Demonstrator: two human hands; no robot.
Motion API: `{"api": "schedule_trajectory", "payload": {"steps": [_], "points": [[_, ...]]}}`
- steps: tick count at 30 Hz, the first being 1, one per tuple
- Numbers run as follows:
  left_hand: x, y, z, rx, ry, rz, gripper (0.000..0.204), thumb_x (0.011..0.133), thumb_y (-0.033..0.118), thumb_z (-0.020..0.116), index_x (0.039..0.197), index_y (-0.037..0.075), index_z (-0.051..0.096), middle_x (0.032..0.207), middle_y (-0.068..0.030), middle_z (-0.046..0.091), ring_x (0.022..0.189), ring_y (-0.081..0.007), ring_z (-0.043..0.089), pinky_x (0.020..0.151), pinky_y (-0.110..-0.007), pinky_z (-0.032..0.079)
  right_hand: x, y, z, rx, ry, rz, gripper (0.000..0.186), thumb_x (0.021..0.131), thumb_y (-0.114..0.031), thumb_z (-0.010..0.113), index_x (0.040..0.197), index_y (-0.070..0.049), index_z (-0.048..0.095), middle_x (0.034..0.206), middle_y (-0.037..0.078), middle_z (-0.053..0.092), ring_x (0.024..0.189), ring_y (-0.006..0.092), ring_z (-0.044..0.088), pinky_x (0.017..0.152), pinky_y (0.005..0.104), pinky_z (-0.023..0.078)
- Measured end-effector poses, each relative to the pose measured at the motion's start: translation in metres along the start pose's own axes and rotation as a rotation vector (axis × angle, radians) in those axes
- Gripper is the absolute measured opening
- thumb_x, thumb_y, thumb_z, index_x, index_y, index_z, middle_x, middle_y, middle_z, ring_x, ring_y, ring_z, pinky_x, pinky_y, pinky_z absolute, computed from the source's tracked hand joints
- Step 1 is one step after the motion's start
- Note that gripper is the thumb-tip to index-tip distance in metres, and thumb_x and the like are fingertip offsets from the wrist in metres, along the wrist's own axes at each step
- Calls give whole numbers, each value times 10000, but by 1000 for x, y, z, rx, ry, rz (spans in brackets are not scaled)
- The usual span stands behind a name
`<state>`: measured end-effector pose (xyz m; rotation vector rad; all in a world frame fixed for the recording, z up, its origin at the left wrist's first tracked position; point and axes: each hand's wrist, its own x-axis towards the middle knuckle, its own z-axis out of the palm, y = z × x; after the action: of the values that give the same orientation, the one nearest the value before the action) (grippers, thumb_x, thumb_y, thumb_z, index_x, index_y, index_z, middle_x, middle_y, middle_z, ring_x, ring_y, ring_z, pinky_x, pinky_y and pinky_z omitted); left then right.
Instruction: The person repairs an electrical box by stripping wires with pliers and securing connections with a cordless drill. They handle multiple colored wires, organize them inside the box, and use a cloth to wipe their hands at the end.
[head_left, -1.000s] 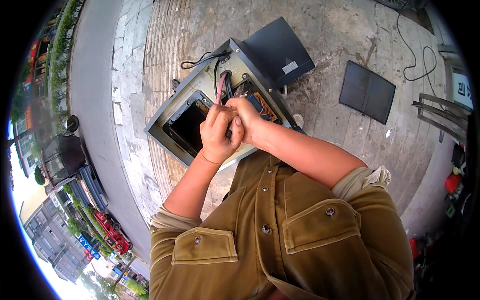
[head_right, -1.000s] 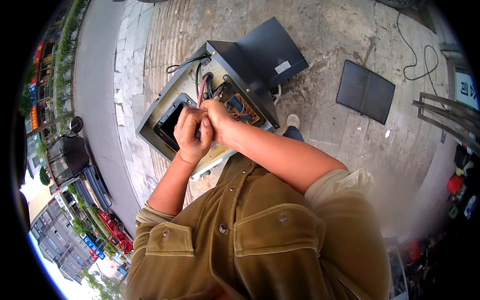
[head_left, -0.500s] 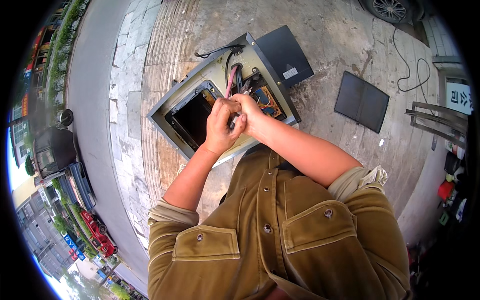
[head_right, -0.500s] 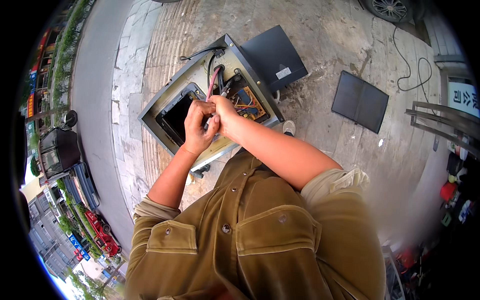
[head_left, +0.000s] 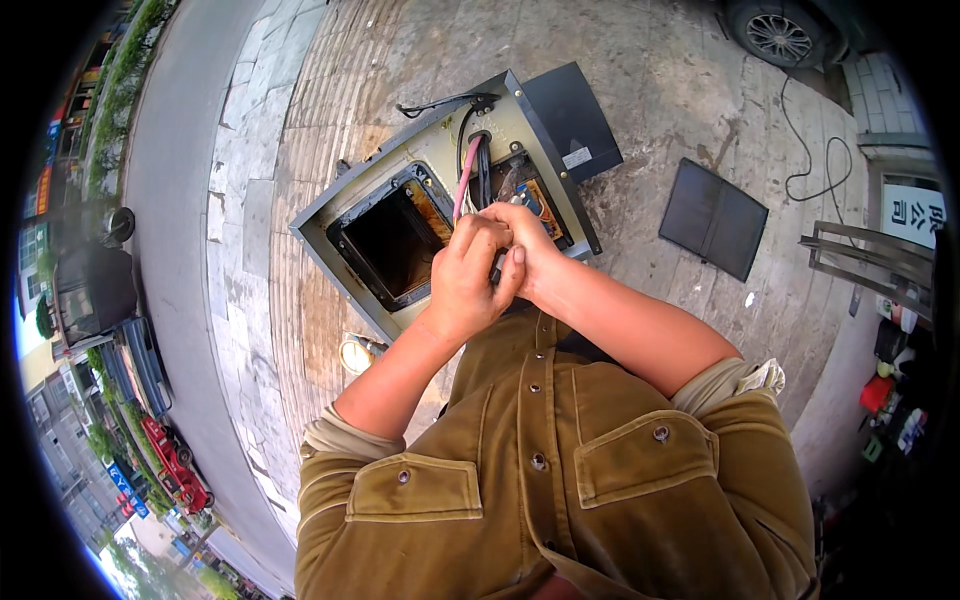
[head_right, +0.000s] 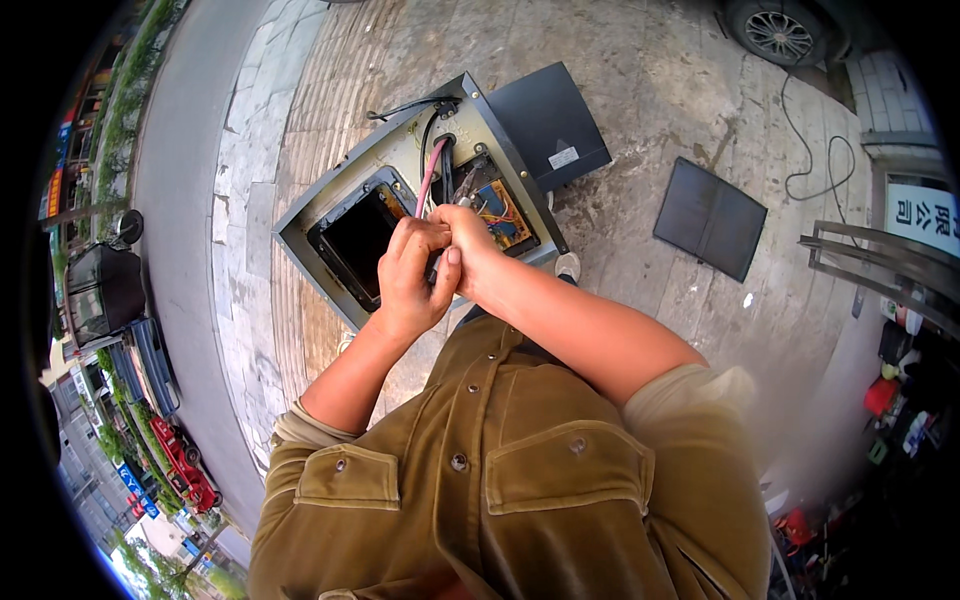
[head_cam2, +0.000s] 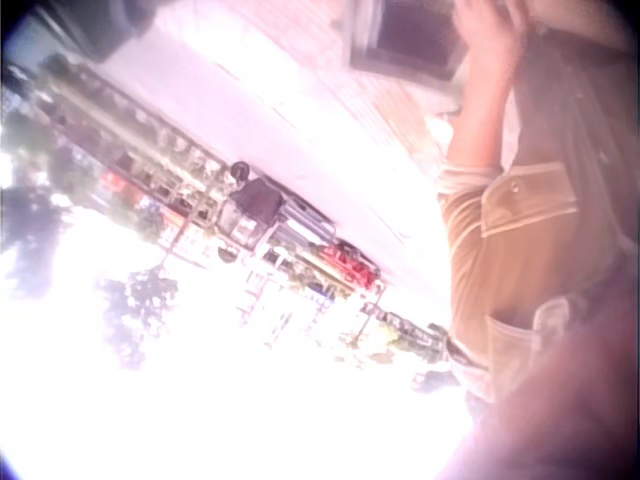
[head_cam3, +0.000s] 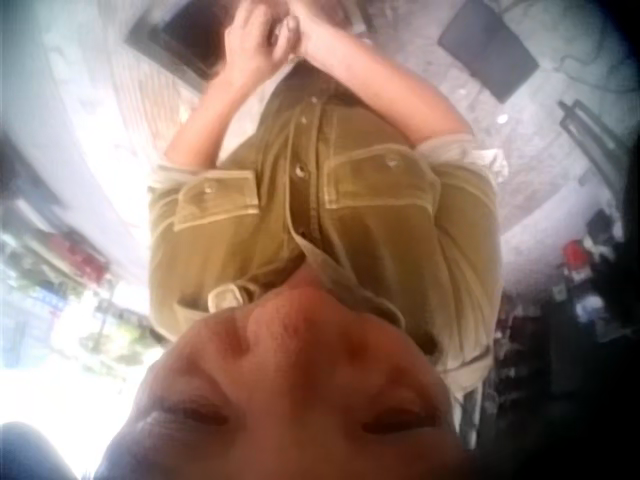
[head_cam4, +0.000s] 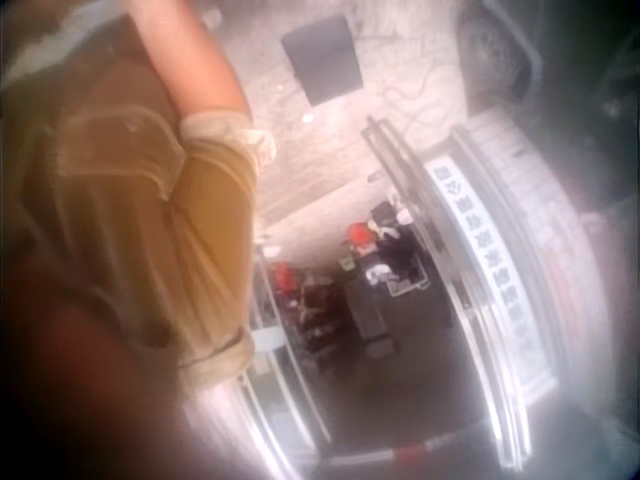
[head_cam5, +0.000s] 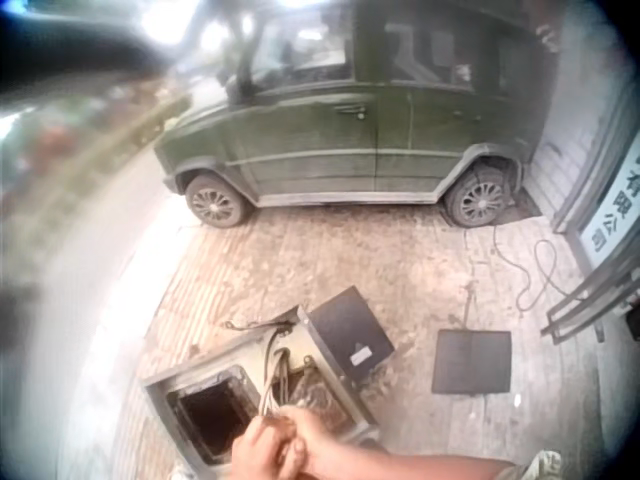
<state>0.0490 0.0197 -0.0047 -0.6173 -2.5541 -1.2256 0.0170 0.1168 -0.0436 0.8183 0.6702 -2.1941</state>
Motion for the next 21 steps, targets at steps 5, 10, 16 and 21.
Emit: {"api": "schedule_trajectory", "payload": {"steps": [5, 10, 16, 21], "points": [[2, -32, 13, 20, 20, -10, 97, 761, -7, 611, 848, 10, 571, 797, -139, 549, 695, -303, 567, 625, -364, 487, 26, -3, -1, -13, 3, -3, 217, 862, -184, 445, 653, -125, 444, 666, -3, 455, 574, 107, 445, 522, 287, 399], [15, 8, -11, 54, -82, -7, 98, 757, 0, 625, 841, 14, 577, 789, -135, 552, 682, -293, 574, 591, -360, 494, -16, -10, 17, 66, 3, 51, 180, 852, -177, 472, 681, -123, 485, 669, -18, 470, 582, 88, 451, 537, 267, 397], [37, -26, 11, 131, -69, 4, 123, 724, -19, 623, 828, 26, 575, 781, -116, 559, 681, -288, 584, 580, -353, 499, 0, -42, 18, 8, 0, 72, 151, 835, -181, 498, 701, -111, 500, 680, 10, 499, 611, 112, 496, 559, 267, 426], [24, -2, 1, 84, -126, -39, 119, 728, -14, 628, 826, 28, 575, 801, -118, 574, 700, -282, 589, 600, -345, 503, -12, -24, 11, 96, -13, 87, 165, 848, -177, 474, 696, -114, 488, 709, 2, 506, 626, 106, 489, 583, 275, 432]]}}
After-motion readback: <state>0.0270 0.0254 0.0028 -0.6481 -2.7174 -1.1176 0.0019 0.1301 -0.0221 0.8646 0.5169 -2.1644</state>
